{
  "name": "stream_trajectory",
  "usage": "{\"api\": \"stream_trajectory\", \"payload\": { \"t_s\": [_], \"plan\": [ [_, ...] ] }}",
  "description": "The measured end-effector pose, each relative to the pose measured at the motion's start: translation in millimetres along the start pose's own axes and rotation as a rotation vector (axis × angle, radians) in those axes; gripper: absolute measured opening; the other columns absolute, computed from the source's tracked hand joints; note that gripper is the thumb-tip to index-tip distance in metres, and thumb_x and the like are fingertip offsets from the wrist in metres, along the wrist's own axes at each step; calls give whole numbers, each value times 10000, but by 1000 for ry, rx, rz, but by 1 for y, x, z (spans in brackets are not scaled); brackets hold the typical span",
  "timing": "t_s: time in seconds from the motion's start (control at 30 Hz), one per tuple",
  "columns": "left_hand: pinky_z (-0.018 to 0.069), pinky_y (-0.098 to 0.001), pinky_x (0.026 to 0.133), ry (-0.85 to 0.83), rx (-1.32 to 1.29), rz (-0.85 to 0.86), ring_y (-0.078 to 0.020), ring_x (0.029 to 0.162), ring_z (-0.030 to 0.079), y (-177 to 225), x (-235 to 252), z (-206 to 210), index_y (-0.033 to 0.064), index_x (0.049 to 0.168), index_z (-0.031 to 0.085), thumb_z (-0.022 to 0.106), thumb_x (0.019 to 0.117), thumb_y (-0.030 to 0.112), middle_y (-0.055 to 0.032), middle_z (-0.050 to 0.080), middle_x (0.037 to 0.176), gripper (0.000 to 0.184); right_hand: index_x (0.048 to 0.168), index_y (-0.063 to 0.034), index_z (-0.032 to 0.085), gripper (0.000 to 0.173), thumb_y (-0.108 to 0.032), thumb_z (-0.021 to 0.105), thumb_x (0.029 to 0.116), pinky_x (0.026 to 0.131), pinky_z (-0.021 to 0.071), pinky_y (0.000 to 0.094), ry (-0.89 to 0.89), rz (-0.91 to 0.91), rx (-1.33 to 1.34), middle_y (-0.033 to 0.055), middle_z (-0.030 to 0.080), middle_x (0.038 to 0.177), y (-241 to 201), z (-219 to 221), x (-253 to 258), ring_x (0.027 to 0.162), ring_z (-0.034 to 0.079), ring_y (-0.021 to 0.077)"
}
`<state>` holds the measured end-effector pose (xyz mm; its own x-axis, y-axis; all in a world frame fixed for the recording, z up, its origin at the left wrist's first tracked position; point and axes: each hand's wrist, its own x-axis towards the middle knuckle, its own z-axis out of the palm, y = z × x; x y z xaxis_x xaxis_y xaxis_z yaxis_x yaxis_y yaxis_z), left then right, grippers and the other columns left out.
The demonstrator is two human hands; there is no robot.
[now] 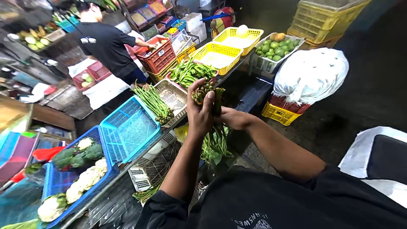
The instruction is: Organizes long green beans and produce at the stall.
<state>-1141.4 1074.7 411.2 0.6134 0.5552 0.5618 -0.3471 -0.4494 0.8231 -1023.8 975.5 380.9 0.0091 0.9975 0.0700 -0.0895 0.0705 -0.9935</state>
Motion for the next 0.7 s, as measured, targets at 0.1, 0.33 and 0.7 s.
{"api": "stream_trajectory", "payload": {
  "t_s": [0.1,0.33,0.7],
  "plan": [
    [624,-360,805,-48,59,-4,-155,965,694,-5,-4,-2,167,1455,461,812,880,286,-65,669,1199,684,1193,-105,634,213,-64,502,1031,931,539,218,5,52,-38,-66,690,1035,-11,4,-5,989,639,-15],
    [634,-368,784,-116,141,-38,-150,928,697,0,-6,7,110,1407,509,826,805,41,-85,667,1176,684,1184,-138,634,407,0,759,823,884,595,248,133,-124,71,-74,721,1026,12,13,-13,963,686,27],
    [493,-497,1036,-383,268,-145,-254,1259,565,-11,8,-6,124,1550,372,776,884,336,-111,574,1400,808,1139,-174,662,386,-21,766,800,846,604,259,464,-216,150,-90,726,996,44,23,-1,936,689,23]
  ]
}}
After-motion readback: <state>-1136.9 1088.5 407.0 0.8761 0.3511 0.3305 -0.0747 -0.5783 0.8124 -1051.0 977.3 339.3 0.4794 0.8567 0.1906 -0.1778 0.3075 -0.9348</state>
